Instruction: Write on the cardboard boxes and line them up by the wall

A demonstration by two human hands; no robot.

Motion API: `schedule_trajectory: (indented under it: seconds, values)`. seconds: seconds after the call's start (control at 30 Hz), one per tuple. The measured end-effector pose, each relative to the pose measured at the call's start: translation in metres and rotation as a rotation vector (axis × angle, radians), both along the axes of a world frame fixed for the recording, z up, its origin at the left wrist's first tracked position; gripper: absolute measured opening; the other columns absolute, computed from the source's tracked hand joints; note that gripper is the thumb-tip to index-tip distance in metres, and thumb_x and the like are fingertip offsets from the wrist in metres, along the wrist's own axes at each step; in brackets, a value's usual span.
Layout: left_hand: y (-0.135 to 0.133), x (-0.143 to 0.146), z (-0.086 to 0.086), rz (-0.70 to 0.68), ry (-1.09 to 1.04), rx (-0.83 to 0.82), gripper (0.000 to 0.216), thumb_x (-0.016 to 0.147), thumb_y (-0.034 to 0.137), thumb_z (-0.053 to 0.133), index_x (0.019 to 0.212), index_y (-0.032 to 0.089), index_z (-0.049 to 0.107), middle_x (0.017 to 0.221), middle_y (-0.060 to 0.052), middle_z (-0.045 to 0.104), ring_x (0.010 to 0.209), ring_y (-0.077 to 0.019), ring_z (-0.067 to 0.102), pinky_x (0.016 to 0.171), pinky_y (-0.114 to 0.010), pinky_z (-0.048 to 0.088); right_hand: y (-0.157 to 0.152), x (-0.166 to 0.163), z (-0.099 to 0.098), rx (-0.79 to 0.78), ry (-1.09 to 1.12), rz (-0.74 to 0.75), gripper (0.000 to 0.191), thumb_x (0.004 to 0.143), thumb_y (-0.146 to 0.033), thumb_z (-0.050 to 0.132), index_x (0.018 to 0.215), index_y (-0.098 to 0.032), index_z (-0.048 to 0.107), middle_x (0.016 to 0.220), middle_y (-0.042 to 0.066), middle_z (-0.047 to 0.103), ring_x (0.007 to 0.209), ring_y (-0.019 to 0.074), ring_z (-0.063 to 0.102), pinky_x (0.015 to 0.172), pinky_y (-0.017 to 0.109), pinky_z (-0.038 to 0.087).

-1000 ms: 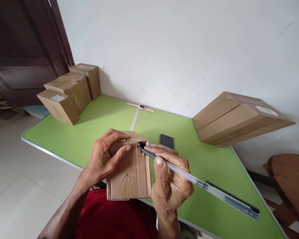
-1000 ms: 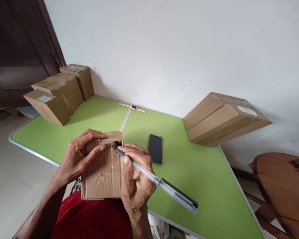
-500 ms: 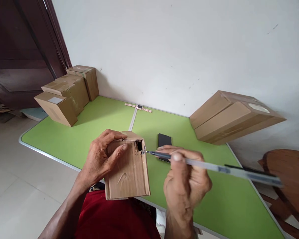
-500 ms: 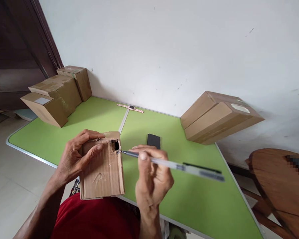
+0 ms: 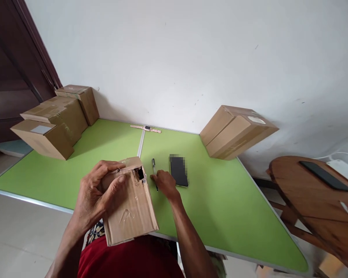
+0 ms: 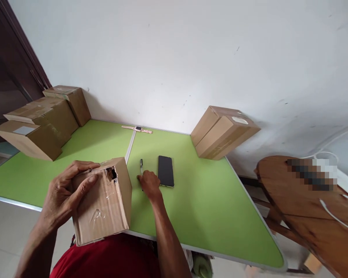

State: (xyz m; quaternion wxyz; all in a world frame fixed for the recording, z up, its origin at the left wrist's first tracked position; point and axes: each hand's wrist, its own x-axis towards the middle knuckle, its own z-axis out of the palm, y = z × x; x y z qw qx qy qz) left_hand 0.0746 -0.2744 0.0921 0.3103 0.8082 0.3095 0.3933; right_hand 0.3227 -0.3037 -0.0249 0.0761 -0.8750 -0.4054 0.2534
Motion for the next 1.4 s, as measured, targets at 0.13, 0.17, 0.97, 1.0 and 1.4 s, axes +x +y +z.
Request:
schedule_trajectory:
  seconds: [0.13, 0.17, 0.97, 1.0, 1.4]
  values:
    - [0.000, 0.001, 0.000, -0.007, 0.009, 0.010, 0.017, 0.102, 0.036, 0.068, 0.113, 0.026, 0.076, 0.115, -0.005, 0.077, 0.108, -0.0220, 0.073, 0.094, -0.030, 0.059, -0.001, -0.001, 0.001, -0.018, 0.005, -0.012, 0.030, 0.105, -0.042, 0.068, 0.120, -0.017, 0.071, 0.123, 0.008, 0.074, 0.109, 0.0241, 0.073, 0.097, 0.047, 0.061]
    - [0.000, 0.001, 0.000, -0.009, 0.013, 0.015, 0.017, 0.102, 0.036, 0.068, 0.113, 0.027, 0.076, 0.115, -0.005, 0.077, 0.108, -0.0217, 0.073, 0.094, -0.030, 0.059, -0.002, -0.001, 0.002, -0.011, 0.004, -0.020, 0.030, 0.105, -0.043, 0.068, 0.117, -0.017, 0.072, 0.120, 0.008, 0.075, 0.107, 0.0239, 0.073, 0.096, 0.047, 0.061]
    - [0.001, 0.006, -0.003, -0.056, -0.018, 0.060, 0.018, 0.103, 0.037, 0.065, 0.113, 0.027, 0.077, 0.114, -0.006, 0.079, 0.109, -0.0236, 0.075, 0.092, -0.032, 0.060, -0.064, 0.075, -0.012, 0.551, 0.754, -0.571, 0.022, 0.087, -0.026, 0.080, 0.101, -0.014, 0.068, 0.096, 0.008, 0.077, 0.084, 0.0228, 0.077, 0.077, 0.040, 0.067]
    - [0.001, 0.006, -0.004, -0.059, -0.020, 0.061, 0.018, 0.104, 0.036, 0.065, 0.114, 0.027, 0.077, 0.114, -0.006, 0.079, 0.109, -0.0236, 0.075, 0.092, -0.032, 0.060, -0.070, 0.070, -0.012, 0.614, 0.840, -0.576, 0.028, 0.083, -0.029, 0.082, 0.103, -0.014, 0.068, 0.099, 0.010, 0.079, 0.087, 0.0250, 0.079, 0.079, 0.042, 0.067]
    - [0.001, 0.008, -0.008, -0.080, -0.042, 0.064, 0.019, 0.104, 0.037, 0.064, 0.114, 0.026, 0.077, 0.114, -0.006, 0.078, 0.107, -0.0220, 0.075, 0.091, -0.029, 0.057, -0.155, -0.033, 0.098, 1.024, 1.743, -0.426, 0.044, 0.086, -0.050, 0.090, 0.114, -0.016, 0.084, 0.114, 0.015, 0.084, 0.098, 0.0277, 0.082, 0.088, 0.039, 0.065]
